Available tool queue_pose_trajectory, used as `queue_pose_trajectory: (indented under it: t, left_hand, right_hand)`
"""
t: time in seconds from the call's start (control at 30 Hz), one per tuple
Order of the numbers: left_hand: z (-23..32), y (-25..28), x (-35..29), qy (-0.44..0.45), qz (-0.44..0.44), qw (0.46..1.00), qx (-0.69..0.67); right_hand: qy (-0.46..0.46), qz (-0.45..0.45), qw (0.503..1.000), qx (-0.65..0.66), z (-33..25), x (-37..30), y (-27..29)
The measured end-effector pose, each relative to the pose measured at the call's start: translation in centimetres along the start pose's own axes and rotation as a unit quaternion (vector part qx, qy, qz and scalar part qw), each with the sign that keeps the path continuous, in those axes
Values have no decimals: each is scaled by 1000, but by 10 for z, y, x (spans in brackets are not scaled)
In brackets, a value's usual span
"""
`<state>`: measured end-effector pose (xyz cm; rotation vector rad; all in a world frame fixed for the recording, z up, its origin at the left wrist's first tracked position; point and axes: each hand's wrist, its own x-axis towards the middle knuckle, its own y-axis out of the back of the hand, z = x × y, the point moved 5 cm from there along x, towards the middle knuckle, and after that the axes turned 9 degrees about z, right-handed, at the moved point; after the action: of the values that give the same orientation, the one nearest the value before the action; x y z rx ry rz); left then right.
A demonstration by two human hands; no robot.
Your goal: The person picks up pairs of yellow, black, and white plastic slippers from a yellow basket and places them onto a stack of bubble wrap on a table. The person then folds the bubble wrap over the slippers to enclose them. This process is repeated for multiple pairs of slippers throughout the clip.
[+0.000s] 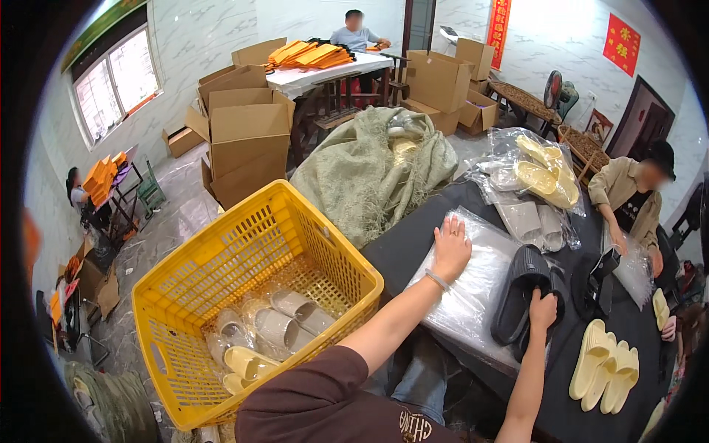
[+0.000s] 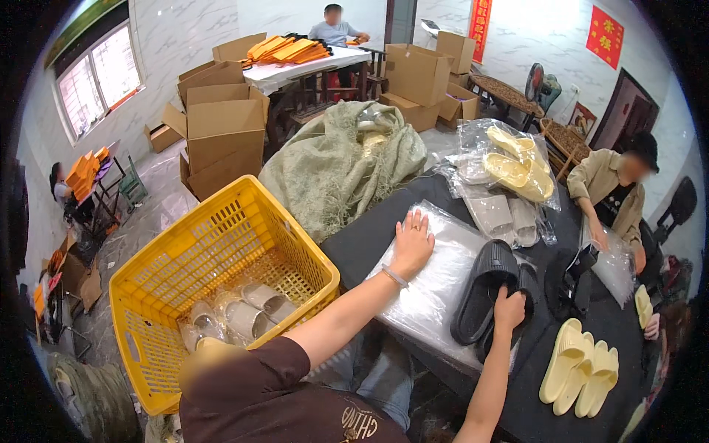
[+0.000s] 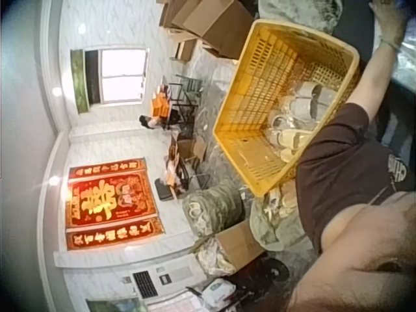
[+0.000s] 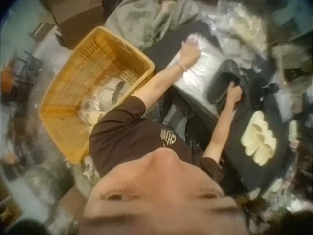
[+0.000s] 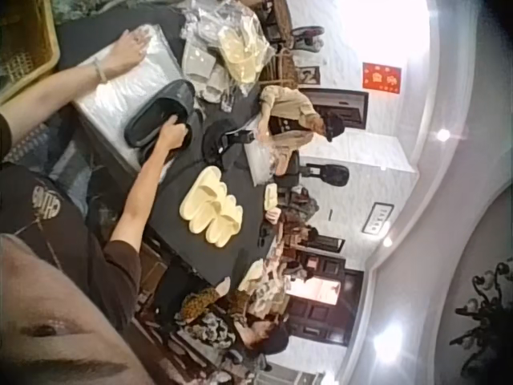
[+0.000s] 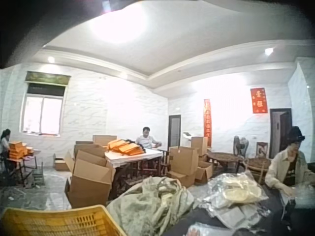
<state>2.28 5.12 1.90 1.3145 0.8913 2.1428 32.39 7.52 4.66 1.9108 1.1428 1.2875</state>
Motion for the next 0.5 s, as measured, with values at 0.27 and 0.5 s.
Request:
queue_pose_trajectory:
  t: [0.27,0.5]
  left_hand:
    - [2,4,-1,-13,15,1000,15]
    - [5,4,1,-11,-8,1000,23]
  right_hand:
    - [-13,2,1000,6,3,-3,0]
    - [-3,-3,999,40,12,0,-3]
